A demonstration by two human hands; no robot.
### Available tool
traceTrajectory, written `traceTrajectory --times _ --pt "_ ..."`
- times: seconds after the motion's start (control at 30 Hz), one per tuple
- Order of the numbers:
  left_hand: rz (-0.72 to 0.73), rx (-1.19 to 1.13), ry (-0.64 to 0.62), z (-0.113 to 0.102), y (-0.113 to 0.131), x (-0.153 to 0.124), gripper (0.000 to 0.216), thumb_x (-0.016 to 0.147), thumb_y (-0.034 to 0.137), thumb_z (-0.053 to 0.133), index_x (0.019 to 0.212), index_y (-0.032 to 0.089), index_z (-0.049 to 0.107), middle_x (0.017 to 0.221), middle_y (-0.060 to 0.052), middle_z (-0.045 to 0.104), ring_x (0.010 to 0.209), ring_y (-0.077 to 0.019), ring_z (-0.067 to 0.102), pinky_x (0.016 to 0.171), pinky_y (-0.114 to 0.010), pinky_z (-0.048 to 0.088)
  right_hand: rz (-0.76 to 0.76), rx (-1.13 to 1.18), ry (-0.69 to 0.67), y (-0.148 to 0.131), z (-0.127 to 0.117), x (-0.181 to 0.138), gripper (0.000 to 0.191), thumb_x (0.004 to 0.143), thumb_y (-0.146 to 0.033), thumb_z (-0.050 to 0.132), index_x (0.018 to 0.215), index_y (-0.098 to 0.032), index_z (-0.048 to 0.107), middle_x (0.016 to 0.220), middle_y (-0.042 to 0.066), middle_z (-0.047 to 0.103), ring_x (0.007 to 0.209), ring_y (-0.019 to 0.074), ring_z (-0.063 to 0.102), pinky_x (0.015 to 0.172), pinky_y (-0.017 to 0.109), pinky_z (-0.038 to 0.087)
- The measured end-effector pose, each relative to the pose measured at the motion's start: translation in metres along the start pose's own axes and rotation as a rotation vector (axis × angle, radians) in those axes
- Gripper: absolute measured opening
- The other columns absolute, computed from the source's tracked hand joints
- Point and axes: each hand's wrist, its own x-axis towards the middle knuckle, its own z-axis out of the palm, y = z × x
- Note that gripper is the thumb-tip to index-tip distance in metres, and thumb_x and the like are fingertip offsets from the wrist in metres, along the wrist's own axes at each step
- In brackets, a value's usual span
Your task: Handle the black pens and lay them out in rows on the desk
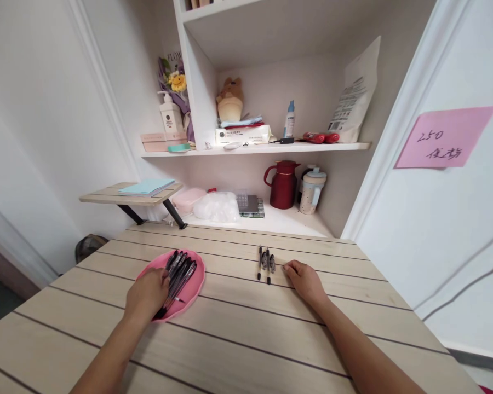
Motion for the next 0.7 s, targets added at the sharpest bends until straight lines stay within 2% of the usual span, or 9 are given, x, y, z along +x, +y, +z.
traceTrajectory --times 0.23,0.37,0.47,0.53,0.6,0.7 --pt "0.03 0.072 0.031 0.003 0.015 0.005 0.03 0.079 0.036 0.039 0.096 0.019 0.056 0.098 -0.011 0.062 0.08 -0.0234 0.059 0.058 -0.029 0.038 0.034 -0.031 -0.018 -0.006 -0.004 0.001 0.022 0.076 -0.028 0.04 0.07 -0.02 0.06 0.065 0.002 0.062 0.063 0.0148 0.054 0.056 0.022 0.031" --pt "0.164 -0.032 0.08 0.0 0.037 0.005 0.029 0.079 0.038 0.038 0.089 0.019 0.057 0.096 -0.009 0.061 0.08 -0.0235 0.057 0.058 -0.029 0.038 0.072 -0.066 -0.008 -0.019 -0.007 -0.003 0.021 0.076 -0.03 0.043 0.068 -0.019 0.06 0.064 0.002 0.062 0.062 0.0135 0.053 0.054 0.022 0.029" --pt "0.375 -0.241 0.057 0.005 0.068 0.003 0.021 0.078 0.032 0.041 0.078 0.02 0.059 0.086 -0.005 0.062 0.078 -0.0197 0.057 0.064 -0.028 0.039 0.071 -0.152 -0.037 -0.039 -0.002 -0.011 0.025 0.077 -0.036 0.044 0.064 -0.019 0.057 0.063 0.003 0.062 0.059 0.0133 0.053 0.053 0.022 0.028" --pt "0.47 -0.449 -0.029 0.015 0.093 0.003 0.017 0.075 0.026 0.045 0.078 0.02 0.06 0.081 -0.003 0.063 0.076 -0.0168 0.057 0.068 -0.027 0.039 0.062 -0.257 -0.062 -0.053 0.006 -0.016 0.027 0.077 -0.039 0.044 0.066 -0.019 0.058 0.067 0.005 0.063 0.062 0.0154 0.055 0.054 0.024 0.029" --pt "0.458 -0.683 -0.125 0.029 0.118 0.005 0.016 0.071 0.021 0.047 0.079 0.019 0.061 0.081 -0.003 0.064 0.076 -0.0156 0.057 0.068 -0.025 0.04 0.061 -0.372 -0.081 -0.064 0.013 -0.019 0.026 0.075 -0.04 0.045 0.077 -0.017 0.059 0.074 0.008 0.065 0.068 0.019 0.058 0.056 0.026 0.031" --pt "0.288 -1.041 -0.288 0.05 0.152 0.012 0.015 0.066 0.019 0.051 0.076 0.017 0.062 0.071 -0.002 0.063 0.067 -0.0143 0.056 0.061 -0.023 0.04 0.082 -0.47 -0.108 -0.071 0.018 -0.02 0.027 0.075 -0.034 0.045 0.087 -0.014 0.059 0.081 0.012 0.065 0.074 0.0227 0.059 0.06 0.028 0.034"
